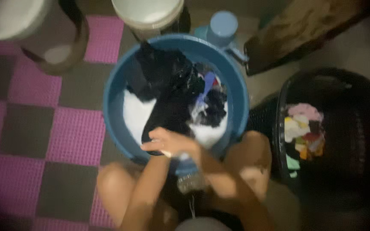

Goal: The person washes clothes by hand in a basin with soapy water, scrubbing different items of clothing and adding more detergent from a packet.

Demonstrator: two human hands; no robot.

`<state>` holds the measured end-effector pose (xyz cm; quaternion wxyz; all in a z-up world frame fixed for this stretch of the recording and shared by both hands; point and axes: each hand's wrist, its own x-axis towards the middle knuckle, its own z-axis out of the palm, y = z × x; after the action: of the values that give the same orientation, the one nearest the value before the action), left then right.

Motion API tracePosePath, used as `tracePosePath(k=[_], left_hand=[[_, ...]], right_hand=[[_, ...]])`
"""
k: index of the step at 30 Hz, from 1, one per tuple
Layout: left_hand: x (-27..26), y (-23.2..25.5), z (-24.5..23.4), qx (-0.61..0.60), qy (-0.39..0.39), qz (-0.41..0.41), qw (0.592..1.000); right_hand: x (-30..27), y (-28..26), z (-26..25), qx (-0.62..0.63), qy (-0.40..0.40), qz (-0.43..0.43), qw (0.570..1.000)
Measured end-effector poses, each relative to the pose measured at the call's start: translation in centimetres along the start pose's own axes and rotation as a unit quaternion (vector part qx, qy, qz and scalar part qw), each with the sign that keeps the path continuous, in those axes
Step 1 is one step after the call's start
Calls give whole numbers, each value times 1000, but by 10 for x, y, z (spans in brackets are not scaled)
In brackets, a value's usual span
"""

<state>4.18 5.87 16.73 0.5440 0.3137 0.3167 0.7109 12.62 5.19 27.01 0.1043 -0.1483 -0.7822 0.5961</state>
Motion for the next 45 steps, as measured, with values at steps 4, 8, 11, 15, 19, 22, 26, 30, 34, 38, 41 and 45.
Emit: tracePosePath(k=[4, 8, 11, 15, 19, 22, 26, 30, 34, 38, 41, 45], left_hand=[[-9, 2, -6, 9, 12, 0, 1000], [-11, 10, -15, 23, 25, 7, 999], [16, 5, -9, 23, 16, 19, 999], [-12, 12, 5, 27, 38, 6, 999], [16, 25, 9, 38, 32, 20, 999], [19, 25, 21, 35, 28, 25, 999], [16, 61, 62, 41, 27, 22, 999], [59, 113, 108, 53, -2, 45, 998], [38, 121, 111, 64, 10, 41, 997], [32, 93, 80, 70, 11, 37, 997], [32, 63, 55, 72, 9, 40, 997], [42, 50, 35, 83, 0, 43, 996]], right_hand=[[24, 27, -68, -119, 238, -52, 963], [24, 37, -60, -204, 460, 194, 842], [-1, 29, 15, -230, 436, 24, 870], [29, 52, -72, 164, 442, 80, 878], [31, 32, -69, 100, 434, 56, 893], [9, 21, 4, -134, 443, -42, 885], [35, 56, -79, 64, 462, 99, 879], [7, 37, 12, -102, 477, -27, 873], [38, 73, -75, 164, 474, 74, 862], [17, 65, -22, 109, 501, 76, 855], [3, 51, 23, 92, 505, 45, 857], [36, 62, -70, 250, 454, 51, 854]])
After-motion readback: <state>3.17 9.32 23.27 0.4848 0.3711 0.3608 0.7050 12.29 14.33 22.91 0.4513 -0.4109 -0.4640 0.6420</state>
